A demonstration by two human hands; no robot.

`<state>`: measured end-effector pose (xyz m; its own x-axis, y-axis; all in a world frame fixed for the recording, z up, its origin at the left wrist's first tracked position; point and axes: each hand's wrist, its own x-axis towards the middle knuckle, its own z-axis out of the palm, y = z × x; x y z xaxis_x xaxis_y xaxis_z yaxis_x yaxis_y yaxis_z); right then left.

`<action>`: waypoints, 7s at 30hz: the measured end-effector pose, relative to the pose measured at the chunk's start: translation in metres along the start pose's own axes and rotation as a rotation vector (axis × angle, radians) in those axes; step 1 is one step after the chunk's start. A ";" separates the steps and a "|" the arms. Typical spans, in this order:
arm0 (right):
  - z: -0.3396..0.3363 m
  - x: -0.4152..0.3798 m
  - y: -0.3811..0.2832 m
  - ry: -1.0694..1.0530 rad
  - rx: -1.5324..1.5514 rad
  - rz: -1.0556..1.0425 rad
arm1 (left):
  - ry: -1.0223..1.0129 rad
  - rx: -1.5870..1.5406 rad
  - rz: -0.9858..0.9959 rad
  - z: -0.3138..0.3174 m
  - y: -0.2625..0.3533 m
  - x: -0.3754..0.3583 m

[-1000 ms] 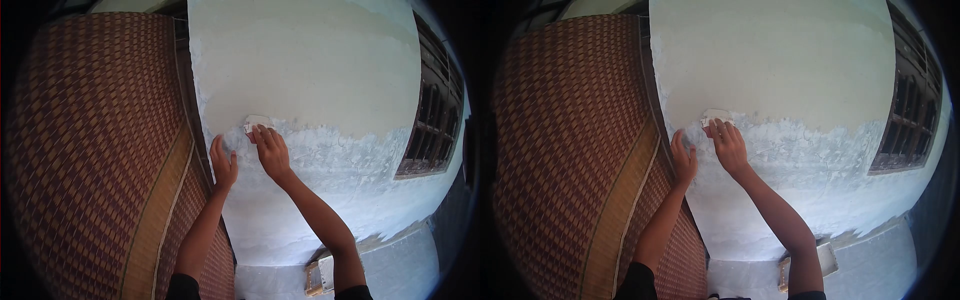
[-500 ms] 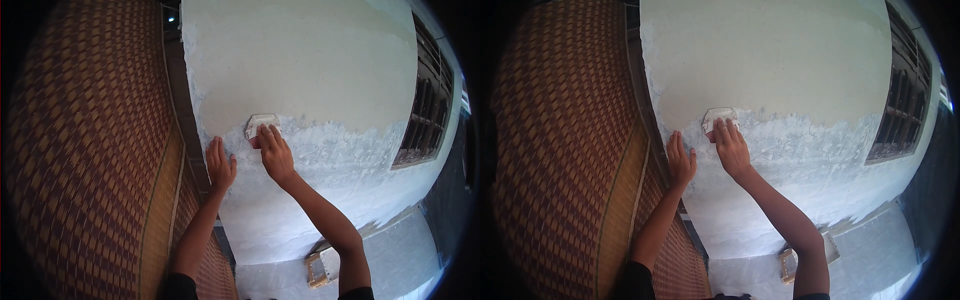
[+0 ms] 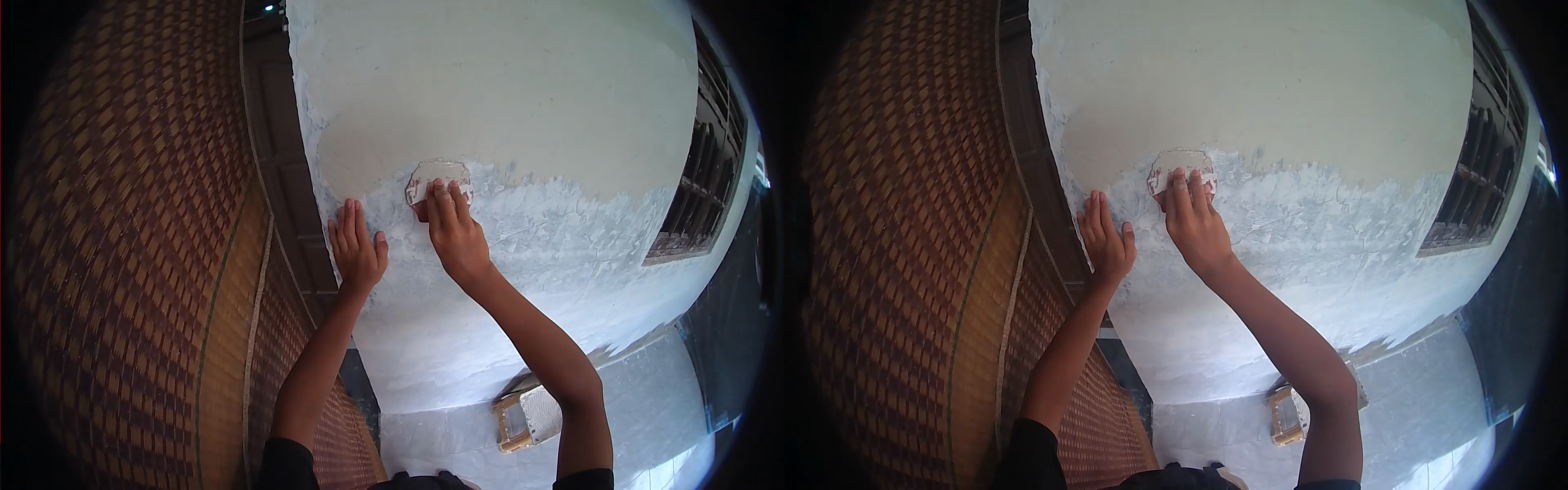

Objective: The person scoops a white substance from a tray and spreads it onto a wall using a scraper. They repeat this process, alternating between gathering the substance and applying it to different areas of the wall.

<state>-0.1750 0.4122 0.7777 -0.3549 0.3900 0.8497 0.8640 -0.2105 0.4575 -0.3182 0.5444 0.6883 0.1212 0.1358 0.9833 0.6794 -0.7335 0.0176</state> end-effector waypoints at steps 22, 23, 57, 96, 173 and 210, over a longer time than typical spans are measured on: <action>-0.032 0.024 0.008 -0.157 0.221 -0.010 | 0.033 -0.012 0.045 -0.008 -0.005 0.002; -0.031 0.023 0.008 -0.154 0.222 -0.012 | 0.035 -0.010 0.046 -0.008 -0.005 0.003; -0.051 -0.027 0.020 0.134 0.710 0.204 | -0.173 -0.141 -0.047 -0.048 0.031 0.016; -0.028 0.025 0.026 0.361 1.159 0.876 | -0.018 0.072 0.073 -0.007 0.001 -0.006; -0.035 0.031 0.020 0.408 1.209 0.990 | 0.048 0.075 0.051 -0.019 0.000 -0.004; -0.030 0.008 0.055 0.490 1.057 1.064 | 0.029 0.068 0.061 -0.010 0.001 -0.007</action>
<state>-0.1413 0.3770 0.8178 0.6571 0.1169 0.7447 0.5577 0.5893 -0.5846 -0.3254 0.5364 0.6834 0.1431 0.0722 0.9871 0.7195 -0.6925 -0.0537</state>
